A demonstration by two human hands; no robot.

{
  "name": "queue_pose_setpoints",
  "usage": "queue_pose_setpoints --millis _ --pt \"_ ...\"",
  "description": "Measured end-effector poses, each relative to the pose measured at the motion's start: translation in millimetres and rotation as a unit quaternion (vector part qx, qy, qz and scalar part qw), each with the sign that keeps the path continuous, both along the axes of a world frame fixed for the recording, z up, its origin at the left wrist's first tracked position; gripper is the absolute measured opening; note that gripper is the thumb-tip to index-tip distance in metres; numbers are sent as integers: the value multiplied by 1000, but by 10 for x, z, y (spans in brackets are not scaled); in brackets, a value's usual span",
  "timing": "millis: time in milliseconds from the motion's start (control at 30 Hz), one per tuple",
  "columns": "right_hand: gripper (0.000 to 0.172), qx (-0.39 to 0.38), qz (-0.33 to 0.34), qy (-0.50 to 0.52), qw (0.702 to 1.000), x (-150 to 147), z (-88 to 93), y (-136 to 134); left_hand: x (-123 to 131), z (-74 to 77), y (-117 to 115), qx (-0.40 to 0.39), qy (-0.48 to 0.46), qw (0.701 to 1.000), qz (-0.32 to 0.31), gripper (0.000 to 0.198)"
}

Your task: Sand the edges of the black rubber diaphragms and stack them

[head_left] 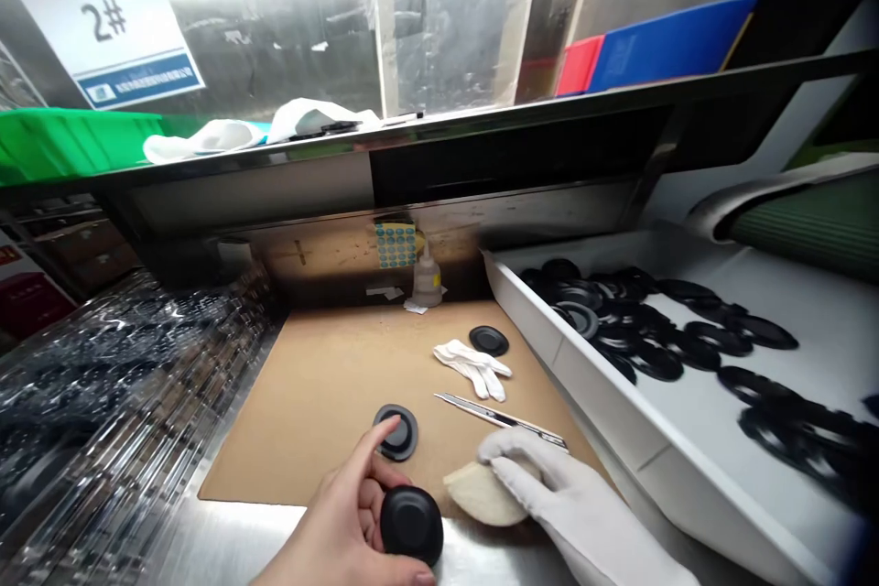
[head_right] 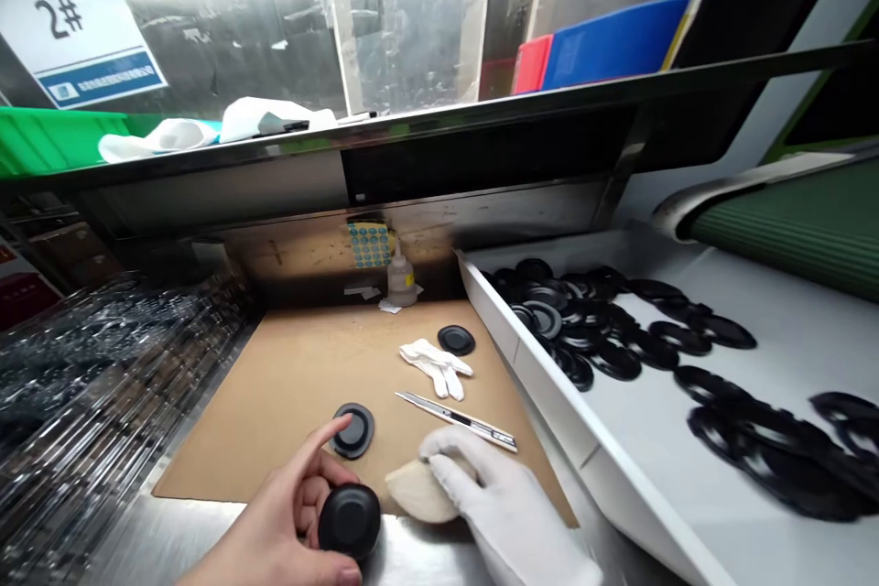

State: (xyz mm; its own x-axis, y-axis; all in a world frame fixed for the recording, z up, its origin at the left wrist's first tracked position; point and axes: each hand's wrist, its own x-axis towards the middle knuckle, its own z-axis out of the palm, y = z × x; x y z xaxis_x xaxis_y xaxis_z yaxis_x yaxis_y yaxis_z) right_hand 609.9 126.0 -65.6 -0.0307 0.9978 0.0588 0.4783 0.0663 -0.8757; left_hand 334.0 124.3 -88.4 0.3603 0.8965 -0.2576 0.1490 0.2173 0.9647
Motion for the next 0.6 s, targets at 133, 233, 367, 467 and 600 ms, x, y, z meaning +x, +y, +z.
queue_pose_setpoints --millis 133,233,367,467,600 --pt "20 -26 136 48 989 -452 173 128 38 -68 48 -9 -5 1000 -21 145" --pt "17 -24 169 64 983 -711 123 146 -14 -171 89 34 -25 998 -43 142" --pt "16 -50 181 62 980 -729 57 143 -43 -319 100 42 3 999 -21 149" --pt "19 -62 143 53 986 -693 47 165 -35 -362 99 43 13 999 -25 150" --pt "19 -55 168 30 984 -716 48 146 -40 -400 93 60 12 997 -35 149"
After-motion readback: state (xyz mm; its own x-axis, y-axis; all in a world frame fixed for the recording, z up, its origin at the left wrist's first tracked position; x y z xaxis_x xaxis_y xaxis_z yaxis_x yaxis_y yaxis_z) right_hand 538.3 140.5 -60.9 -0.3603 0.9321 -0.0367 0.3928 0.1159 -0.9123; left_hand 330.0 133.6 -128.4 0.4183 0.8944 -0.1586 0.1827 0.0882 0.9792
